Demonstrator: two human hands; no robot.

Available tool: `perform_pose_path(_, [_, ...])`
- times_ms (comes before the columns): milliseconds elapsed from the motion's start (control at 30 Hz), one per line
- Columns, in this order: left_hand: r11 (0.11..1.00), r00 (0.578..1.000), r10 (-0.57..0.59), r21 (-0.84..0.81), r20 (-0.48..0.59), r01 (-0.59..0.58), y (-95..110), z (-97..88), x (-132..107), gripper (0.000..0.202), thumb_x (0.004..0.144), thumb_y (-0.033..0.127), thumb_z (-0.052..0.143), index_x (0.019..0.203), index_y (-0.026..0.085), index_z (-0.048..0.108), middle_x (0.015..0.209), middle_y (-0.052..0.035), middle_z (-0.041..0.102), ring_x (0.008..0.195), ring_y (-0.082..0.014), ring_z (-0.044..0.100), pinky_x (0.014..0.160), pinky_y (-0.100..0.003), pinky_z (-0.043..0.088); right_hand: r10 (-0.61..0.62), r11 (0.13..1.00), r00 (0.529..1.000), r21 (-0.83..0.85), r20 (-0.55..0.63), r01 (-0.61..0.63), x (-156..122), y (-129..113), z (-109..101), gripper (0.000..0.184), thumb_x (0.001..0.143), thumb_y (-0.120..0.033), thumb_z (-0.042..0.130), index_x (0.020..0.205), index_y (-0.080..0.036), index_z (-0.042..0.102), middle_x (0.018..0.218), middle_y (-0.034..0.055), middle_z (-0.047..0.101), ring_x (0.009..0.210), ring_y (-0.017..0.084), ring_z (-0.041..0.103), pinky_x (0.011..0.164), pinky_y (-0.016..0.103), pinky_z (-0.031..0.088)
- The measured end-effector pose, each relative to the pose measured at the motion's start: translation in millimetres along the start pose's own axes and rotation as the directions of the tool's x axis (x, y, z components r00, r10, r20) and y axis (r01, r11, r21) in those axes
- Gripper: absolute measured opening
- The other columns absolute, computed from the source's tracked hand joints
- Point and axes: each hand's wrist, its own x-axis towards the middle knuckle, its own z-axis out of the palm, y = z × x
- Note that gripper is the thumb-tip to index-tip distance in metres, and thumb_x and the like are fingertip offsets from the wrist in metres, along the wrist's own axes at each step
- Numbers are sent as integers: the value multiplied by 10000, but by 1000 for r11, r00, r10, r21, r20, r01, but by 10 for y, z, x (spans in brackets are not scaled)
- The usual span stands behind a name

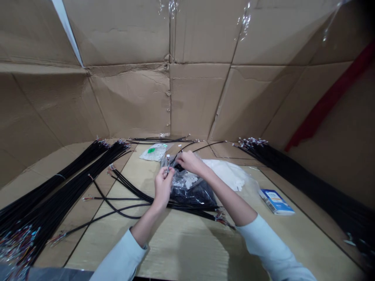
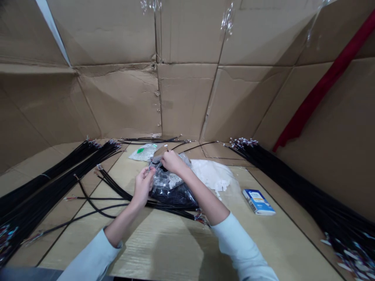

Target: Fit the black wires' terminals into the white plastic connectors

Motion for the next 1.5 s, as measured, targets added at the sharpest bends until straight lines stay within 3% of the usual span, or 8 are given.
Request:
perform_pose_path(100, [1000, 995, 1, -23, -99, -4, 128, -30, 95, 385, 648, 264, 650, 987, 138, 517, 444, 110, 304, 358, -23, 212, 384, -144, 164, -13, 939, 980, 333, -198, 80, 16, -49, -96, 294, 871, -263, 422, 918, -120, 674, 876, 86, 678, 812, 161, 613, 731, 244, 422])
perform_pose_path(267, [992, 989, 122, 39, -85, -119, 158, -59, 323, 355, 609, 252, 684, 924, 104, 611, 593, 11, 544, 506, -68, 438, 495, -165, 323, -117, 690, 982, 699, -152, 190, 150, -39, 4, 288, 784, -316, 547, 924, -96, 668, 771, 63, 668, 648, 114, 580, 597, 211, 426])
perform_pose_path(433, [930, 960, 253, 303, -121, -207, 109, -62, 438, 358, 571, 338, 721, 807, 71, 678, 529, 11, 510, 488, -65, 352, 480, -177, 272, -78, 605, 987, 780, -141, 160, 246, 5, 45, 255, 722, -299, 590, 757, -64, 684, 555, 42, 599, 474, 78, 470, 485, 202, 368])
perform_pose_path(700, [922, 935, 352, 192, -51, -337, 53, -36, 462, 288, 647, 318, 660, 786, 66, 683, 662, -41, 625, 600, -114, 497, 605, -211, 388, -3, 514, 978, 839, -209, 181, 252, -112, 45, 195, 682, -256, 602, 669, -78, 681, 635, 81, 654, 553, 118, 541, 554, 233, 420])
perform_pose_path(1000, [988, 984, 155, 16, 92, -157, 89, -88, 513, 248, 528, 254, 743, 669, 76, 642, 581, -7, 580, 513, -66, 462, 508, -173, 351, -104, 461, 968, 852, -227, 249, 245, -63, 152, 195, 687, -273, 607, 679, -87, 665, 664, 69, 656, 578, 114, 536, 581, 239, 420])
perform_pose_path(1200, [999, 995, -36, 6, 90, 35, 219, -134, 454, 341, 511, 282, 757, 740, 88, 596, 424, 83, 357, 338, -5, 187, 351, -175, 79, -59, 439, 983, 880, -175, 183, 138, -24, 84, 288, 717, -359, 581, 779, -95, 680, 558, 5, 559, 470, 70, 407, 458, 207, 339])
perform_pose_path(1333, [998, 994, -60, 5, 93, 60, 288, -162, 404, 338, 534, 285, 741, 756, 97, 571, 411, 107, 246, 340, -8, 163, 355, -171, 64, 20, 353, 987, 925, -160, 143, 88, -55, 183, 260, 679, -331, 612, 805, -111, 673, 702, 36, 614, 552, 91, 480, 517, 226, 394])
perform_pose_path(1500, [989, 996, 93, 114, -3, -92, 414, -205, 359, 286, 619, 356, 680, 682, 113, 543, 430, 86, 272, 348, -13, 197, 353, -171, 90, 102, 419, 942, 872, -321, 252, 88, -133, 364, 203, 694, -315, 606, 749, -127, 661, 792, 64, 625, 735, 143, 553, 690, 269, 424])
